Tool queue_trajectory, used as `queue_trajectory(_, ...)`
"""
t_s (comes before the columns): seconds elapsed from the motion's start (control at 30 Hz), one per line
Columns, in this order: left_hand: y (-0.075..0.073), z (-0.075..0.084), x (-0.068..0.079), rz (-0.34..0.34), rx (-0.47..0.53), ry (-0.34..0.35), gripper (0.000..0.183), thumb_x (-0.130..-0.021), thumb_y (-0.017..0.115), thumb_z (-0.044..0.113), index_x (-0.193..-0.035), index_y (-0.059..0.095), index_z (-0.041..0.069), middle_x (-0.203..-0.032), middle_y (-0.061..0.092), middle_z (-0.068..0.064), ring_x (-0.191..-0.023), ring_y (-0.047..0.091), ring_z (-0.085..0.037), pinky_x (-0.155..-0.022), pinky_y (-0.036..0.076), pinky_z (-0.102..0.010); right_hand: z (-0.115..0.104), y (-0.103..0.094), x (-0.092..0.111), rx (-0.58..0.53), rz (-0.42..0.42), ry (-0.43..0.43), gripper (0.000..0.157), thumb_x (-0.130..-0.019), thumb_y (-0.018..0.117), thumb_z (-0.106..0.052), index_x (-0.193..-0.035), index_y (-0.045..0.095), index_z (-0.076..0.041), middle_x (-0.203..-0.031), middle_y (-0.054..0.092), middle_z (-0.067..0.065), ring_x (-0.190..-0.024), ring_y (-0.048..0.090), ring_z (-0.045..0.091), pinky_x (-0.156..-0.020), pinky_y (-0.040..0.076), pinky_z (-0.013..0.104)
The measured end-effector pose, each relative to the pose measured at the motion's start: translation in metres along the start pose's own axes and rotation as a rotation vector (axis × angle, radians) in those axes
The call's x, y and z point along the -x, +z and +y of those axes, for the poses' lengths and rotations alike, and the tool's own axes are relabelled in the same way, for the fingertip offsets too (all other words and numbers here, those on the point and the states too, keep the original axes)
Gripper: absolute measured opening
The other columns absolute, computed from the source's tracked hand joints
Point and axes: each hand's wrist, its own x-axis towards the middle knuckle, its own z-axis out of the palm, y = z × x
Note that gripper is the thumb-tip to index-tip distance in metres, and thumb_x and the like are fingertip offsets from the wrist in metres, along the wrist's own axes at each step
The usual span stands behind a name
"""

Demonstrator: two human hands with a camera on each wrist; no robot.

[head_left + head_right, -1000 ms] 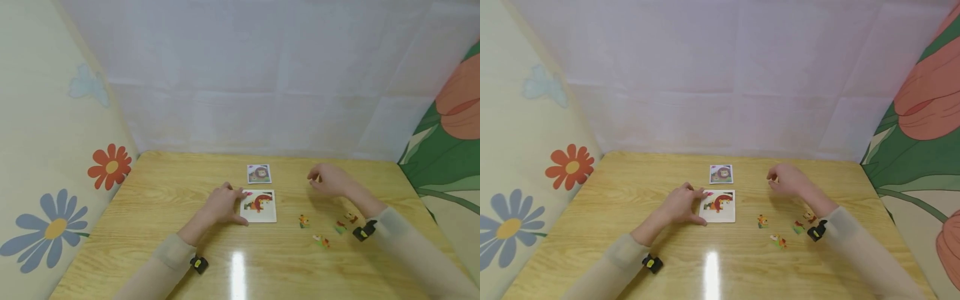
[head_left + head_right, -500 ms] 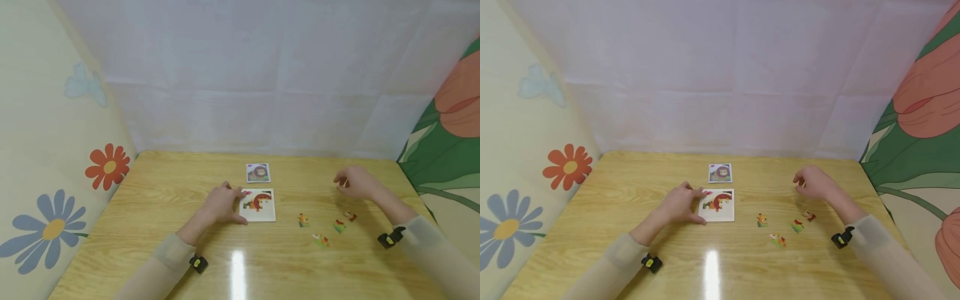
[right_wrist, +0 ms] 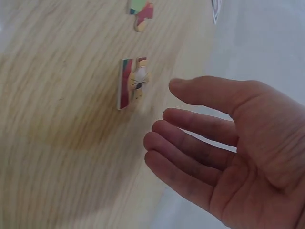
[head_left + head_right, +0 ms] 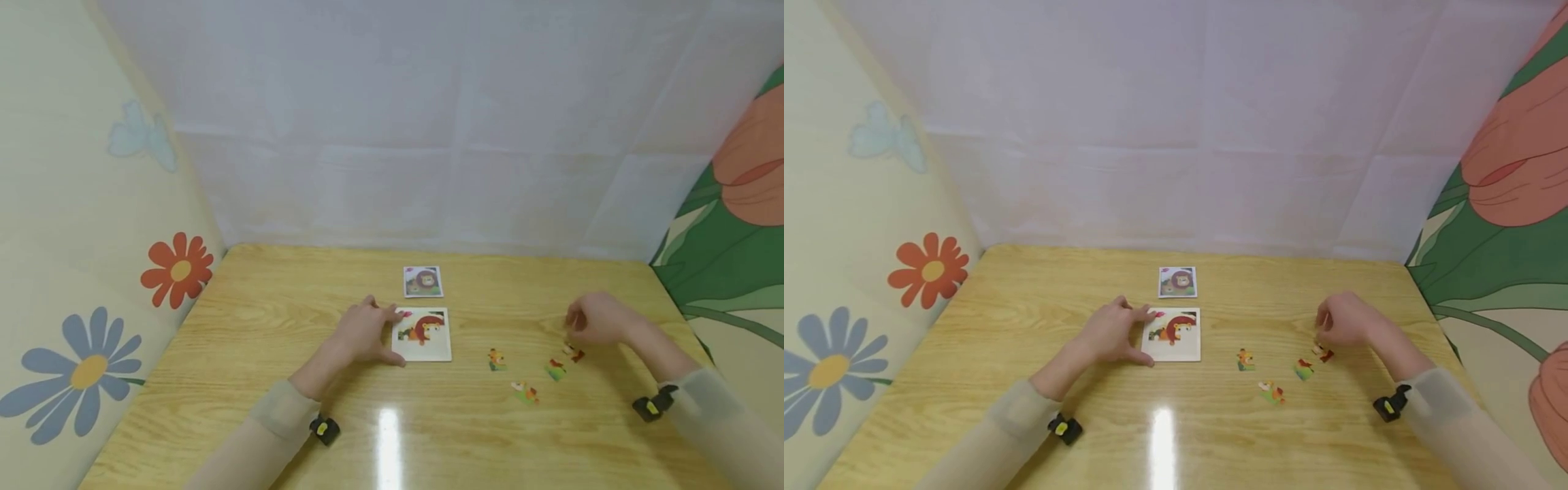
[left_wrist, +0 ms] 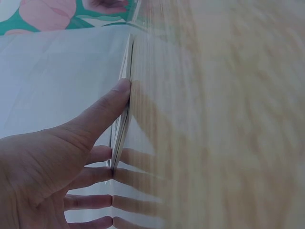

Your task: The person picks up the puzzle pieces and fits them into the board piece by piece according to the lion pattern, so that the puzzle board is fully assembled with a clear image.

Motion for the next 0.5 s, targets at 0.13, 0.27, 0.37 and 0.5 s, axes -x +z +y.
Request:
queue_trajectory(0.13, 0.0, 0.0, 0.0, 0.003, -0.012, 0.007, 0.093, -0.064, 0.094, 0.068, -0.139, 0.072, 0.018, -0.151, 0.064, -0.013, -0.126, 0.061, -0.042, -0.099, 0.057, -0.058, 0.001, 0.005, 0.005, -0.012, -0.036, 0.025, 0.024, -0.081, 0.09, -0.026, -0.087, 0.076, -0.008, -0.08, 0.072, -0.002, -0.074, 0.064, 0.01, -0.068, 0.056, 0.032)
queue_trajectory(0.27, -0.001, 0.0, 0.0, 0.009, -0.016, 0.013, 0.093, -0.063, 0.094, 0.068, -0.138, 0.072, 0.017, -0.15, 0.065, -0.013, -0.125, 0.062, -0.042, -0.098, 0.058, -0.057, -0.001, 0.008, 0.008, -0.02, -0.033, 0.03, 0.031, -0.077, 0.093, -0.033, -0.077, 0.07, -0.012, -0.076, 0.067, -0.004, -0.071, 0.058, 0.009, -0.066, 0.051, 0.029)
queue_trajectory(0.37, -0.001, 0.0, 0.001, 0.011, -0.017, 0.014, 0.094, -0.063, 0.094, 0.068, -0.138, 0.072, 0.017, -0.149, 0.066, -0.014, -0.124, 0.062, -0.042, -0.098, 0.058, -0.057, -0.002, 0.011, 0.009, -0.017, -0.032, 0.023, 0.033, -0.076, 0.093, -0.033, -0.075, 0.066, -0.014, -0.074, 0.064, -0.005, -0.069, 0.054, 0.009, -0.064, 0.048, 0.028)
queue_trajectory(0.5, -0.002, 0.001, 0.001, 0.009, -0.015, 0.012, 0.095, -0.064, 0.094, 0.068, -0.139, 0.071, 0.016, -0.147, 0.067, -0.015, -0.126, 0.062, -0.044, -0.1, 0.057, -0.058, -0.003, 0.016, 0.008, -0.013, -0.029, 0.019, 0.031, -0.078, 0.091, -0.028, -0.074, 0.063, -0.014, -0.073, 0.061, -0.005, -0.068, 0.051, 0.009, -0.063, 0.045, 0.028)
